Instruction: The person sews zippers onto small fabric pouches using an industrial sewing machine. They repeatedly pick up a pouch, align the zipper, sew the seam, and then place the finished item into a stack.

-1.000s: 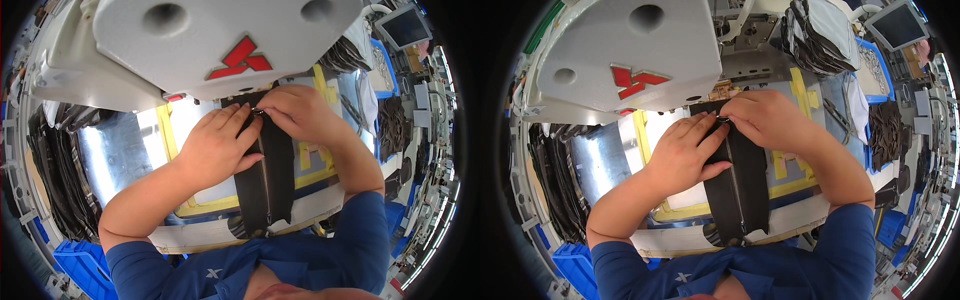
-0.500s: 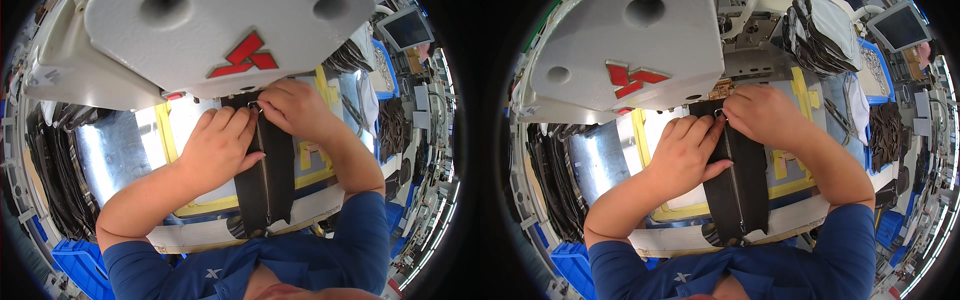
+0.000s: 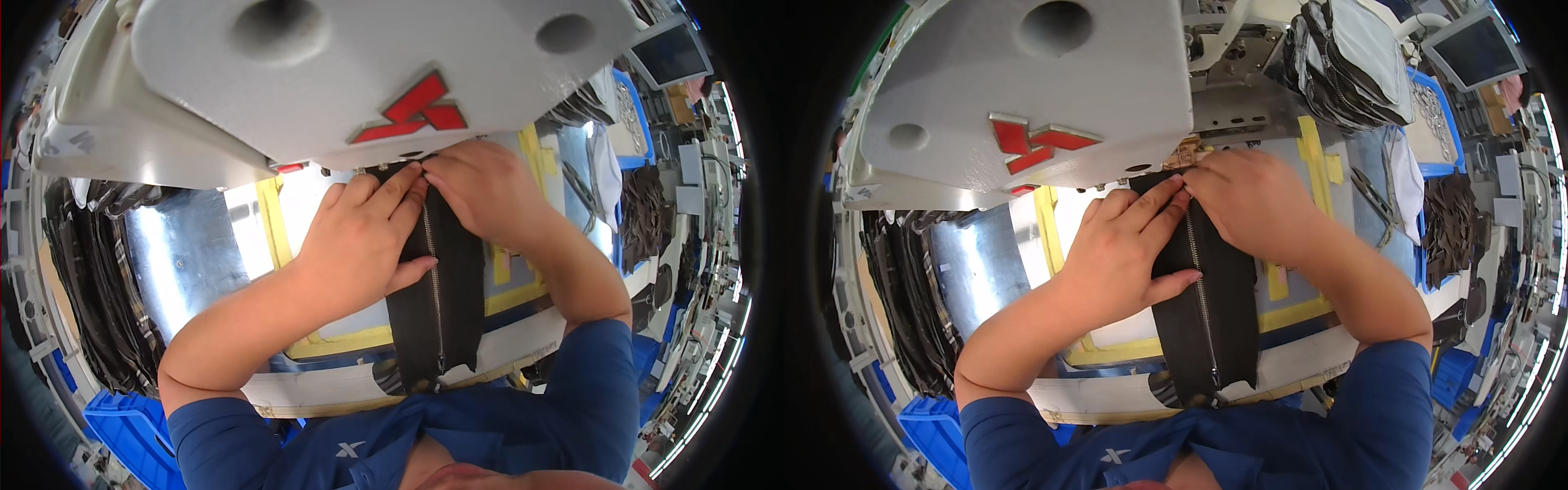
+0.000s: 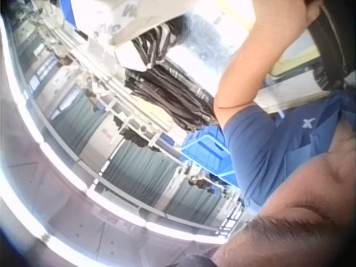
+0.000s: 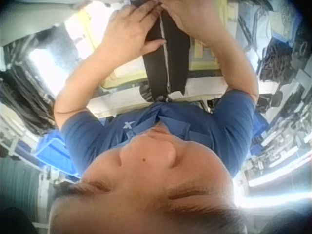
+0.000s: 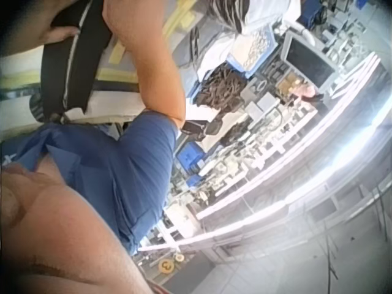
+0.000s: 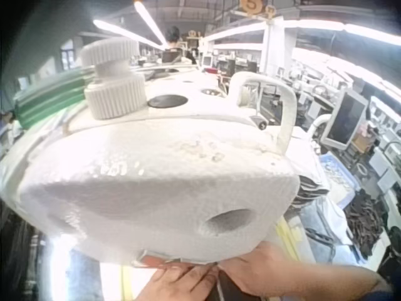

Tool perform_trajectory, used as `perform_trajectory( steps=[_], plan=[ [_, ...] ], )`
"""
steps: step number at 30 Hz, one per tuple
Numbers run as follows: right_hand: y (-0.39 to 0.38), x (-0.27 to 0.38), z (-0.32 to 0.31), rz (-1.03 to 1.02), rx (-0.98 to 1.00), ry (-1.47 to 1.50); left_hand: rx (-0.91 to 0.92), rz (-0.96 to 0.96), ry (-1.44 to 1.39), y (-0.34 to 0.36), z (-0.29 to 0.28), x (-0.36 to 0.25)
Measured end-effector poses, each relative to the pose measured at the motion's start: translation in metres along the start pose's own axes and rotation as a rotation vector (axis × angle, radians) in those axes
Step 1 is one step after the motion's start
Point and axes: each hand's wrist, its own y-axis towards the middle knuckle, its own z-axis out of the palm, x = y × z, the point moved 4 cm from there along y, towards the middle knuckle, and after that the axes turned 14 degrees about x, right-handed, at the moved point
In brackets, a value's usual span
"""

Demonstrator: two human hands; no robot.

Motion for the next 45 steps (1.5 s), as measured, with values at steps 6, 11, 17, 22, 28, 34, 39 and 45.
perform_trajectory(
  steps=[6,11,17,22,28,34,39,45],
  plan=[
    [-0.009,0.007,0.001,-0.016,0.009,-0.081,0.006,0.008,-0.148,0.003,-0.003,0.007],
    [-0.005,0.007,-0.001,-0.001,0.040,-0.062,-0.019,0.022,-0.231,0.004,-0.003,0.011],
    [-0.005,0.008,-0.004,-0.002,0.013,-0.077,-0.058,0.011,-0.197,0.002,0.001,0.010],
    [-0.004,0.007,-0.001,0.006,0.025,-0.103,-0.081,-0.006,-0.197,0.001,0.001,0.008],
    [0.000,0.008,0.006,0.007,-0.020,-0.120,-0.031,-0.060,-0.283,0.001,-0.009,0.014],
    [0.031,0.022,0.017,0.029,-0.002,-0.176,-0.078,-0.132,-0.353,-0.014,-0.013,0.039],
    [0.029,0.025,0.016,0.081,0.078,-0.164,-0.172,-0.060,-0.345,-0.014,-0.015,0.041],
    [0.027,0.028,0.010,0.063,0.076,-0.130,-0.140,-0.048,-0.394,-0.011,-0.017,0.042]
  ],
)
